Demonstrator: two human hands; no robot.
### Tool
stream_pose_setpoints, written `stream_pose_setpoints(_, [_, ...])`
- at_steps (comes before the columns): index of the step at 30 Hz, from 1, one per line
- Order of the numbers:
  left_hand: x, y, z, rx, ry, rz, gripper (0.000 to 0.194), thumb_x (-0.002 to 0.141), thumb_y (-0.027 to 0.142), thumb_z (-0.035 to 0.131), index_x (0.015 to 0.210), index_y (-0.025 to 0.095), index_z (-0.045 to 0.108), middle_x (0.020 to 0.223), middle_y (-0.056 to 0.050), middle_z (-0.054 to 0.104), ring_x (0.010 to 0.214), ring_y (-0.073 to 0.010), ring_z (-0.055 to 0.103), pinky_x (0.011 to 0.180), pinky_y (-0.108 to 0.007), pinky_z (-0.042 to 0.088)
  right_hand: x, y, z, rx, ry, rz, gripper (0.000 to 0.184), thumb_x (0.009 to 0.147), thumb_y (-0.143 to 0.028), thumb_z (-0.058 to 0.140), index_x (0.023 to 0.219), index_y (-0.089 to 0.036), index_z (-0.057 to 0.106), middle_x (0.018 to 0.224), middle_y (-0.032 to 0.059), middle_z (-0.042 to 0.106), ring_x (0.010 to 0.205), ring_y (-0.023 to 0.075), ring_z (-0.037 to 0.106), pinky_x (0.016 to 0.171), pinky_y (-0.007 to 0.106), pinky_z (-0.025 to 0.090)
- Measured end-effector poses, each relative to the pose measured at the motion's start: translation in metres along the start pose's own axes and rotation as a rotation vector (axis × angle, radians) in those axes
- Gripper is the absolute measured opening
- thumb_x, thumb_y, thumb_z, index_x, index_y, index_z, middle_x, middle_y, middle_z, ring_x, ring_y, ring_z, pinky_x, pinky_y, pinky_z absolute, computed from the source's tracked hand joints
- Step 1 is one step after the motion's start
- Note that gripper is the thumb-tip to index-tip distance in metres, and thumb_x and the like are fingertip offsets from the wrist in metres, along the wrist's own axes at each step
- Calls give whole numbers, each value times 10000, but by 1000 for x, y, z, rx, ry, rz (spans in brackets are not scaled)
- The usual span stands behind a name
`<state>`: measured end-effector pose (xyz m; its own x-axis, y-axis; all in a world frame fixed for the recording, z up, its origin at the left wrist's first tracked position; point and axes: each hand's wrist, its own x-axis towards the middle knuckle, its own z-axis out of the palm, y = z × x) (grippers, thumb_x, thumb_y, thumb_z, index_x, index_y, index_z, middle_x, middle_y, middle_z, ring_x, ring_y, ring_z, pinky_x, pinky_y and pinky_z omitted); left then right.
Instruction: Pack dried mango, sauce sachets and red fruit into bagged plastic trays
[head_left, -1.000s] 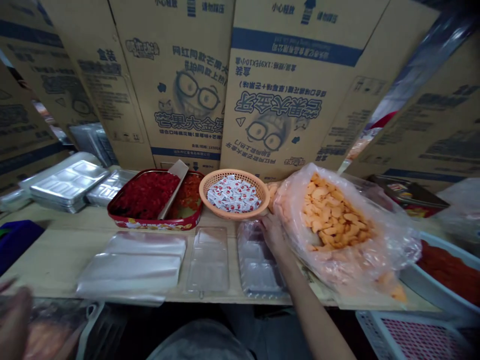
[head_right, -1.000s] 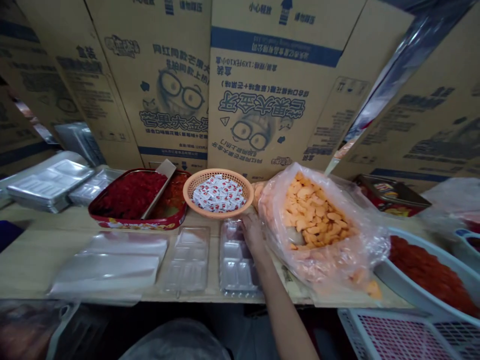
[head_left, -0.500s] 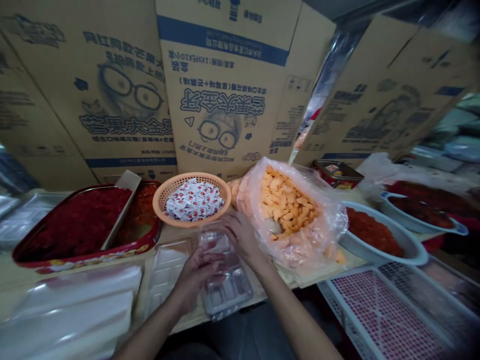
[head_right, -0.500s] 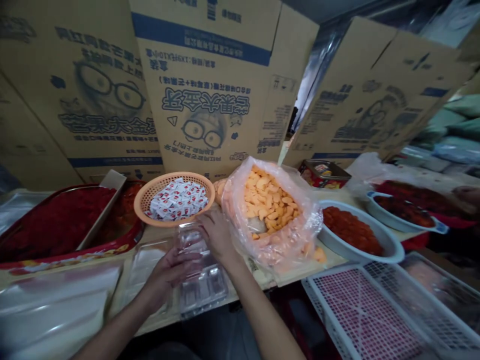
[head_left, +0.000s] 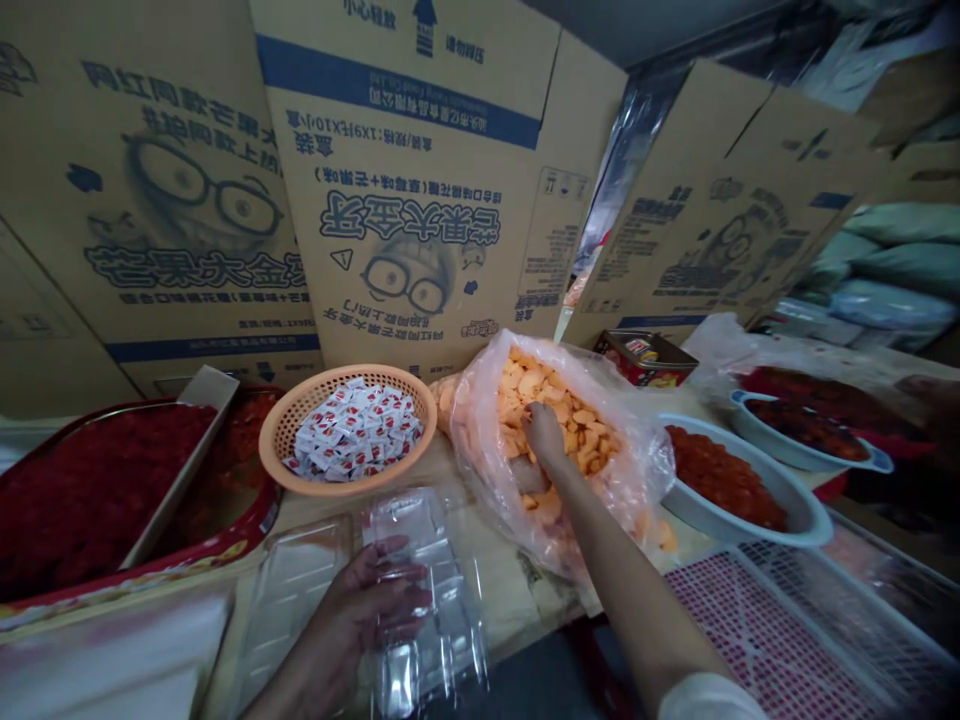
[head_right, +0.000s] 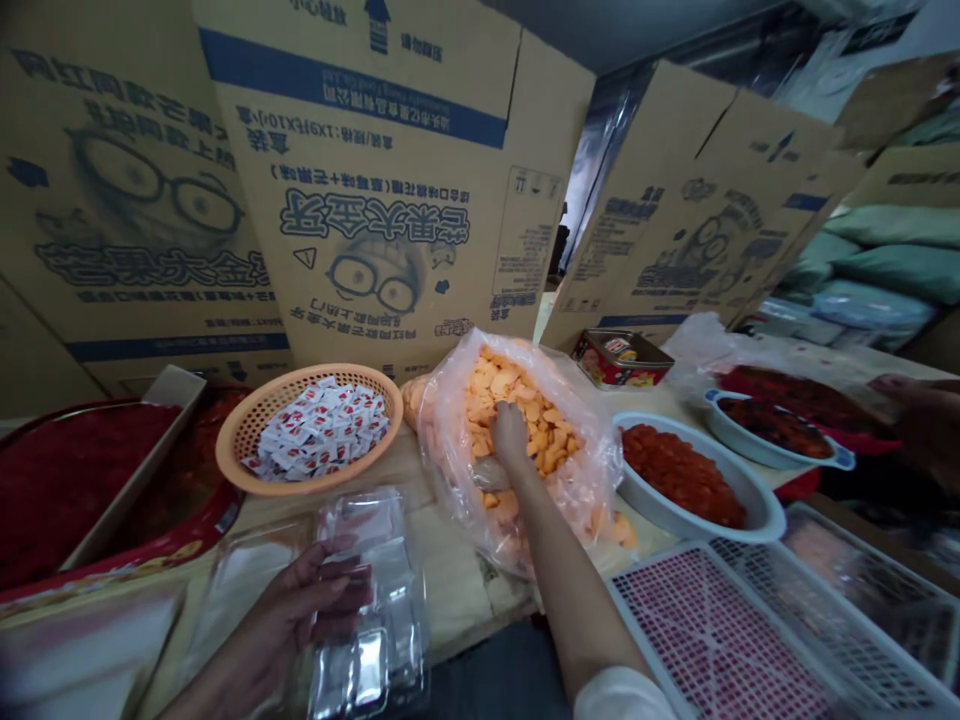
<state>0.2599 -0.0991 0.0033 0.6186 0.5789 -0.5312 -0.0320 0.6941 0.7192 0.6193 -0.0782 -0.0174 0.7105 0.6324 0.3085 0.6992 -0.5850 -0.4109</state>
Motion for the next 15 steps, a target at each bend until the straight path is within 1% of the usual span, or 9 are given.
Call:
stream_pose_setpoints(4, [1,4,1,-18,14,-18,510,594,232,732,1047,206,498,945,-87,667,791,-245,657,690,-368,504,25,-12,9,22,83,28,262,831,-173,414,1054,-108,535,1064,146,566,1006,222,515,815,291,382])
stream_pose_setpoints(7, [6,5,2,-41,-19,-56,574,571,246,747,1080,203,486,935,-88,664,794,-259,653,692,-386,498,45,-19,10,46,148,89,298,847,-258,405,1083,-100,494,1071,161,554,1015,249,517,811,316,391])
stream_pose_setpoints(11, [20,3,6,-61,-47,-69,636,538,274,762,1100,206,471,906,-81,668,760,-266,655,638,-373,493,65,-25,13,82,199,180,379,806,-328,455,1092,-80,440,1080,214,523,1001,294,526,748,342,419])
stream_pose_setpoints(13, [27,3,8,-60,-69,-80,623,532,287,766,1080,212,479,886,-70,671,747,-259,657,625,-356,491,71,-25,15,106,201,184,365,782,-324,474,1060,-89,440,1063,211,526,979,287,534,725,330,425])
stream_pose_setpoints(15, [32,5,10,-66,-94,-90,606,528,285,770,1060,217,488,882,-62,672,742,-253,659,625,-348,492,76,-22,17,126,187,144,324,760,-289,472,1019,-95,451,1025,195,543,946,274,543,714,320,424])
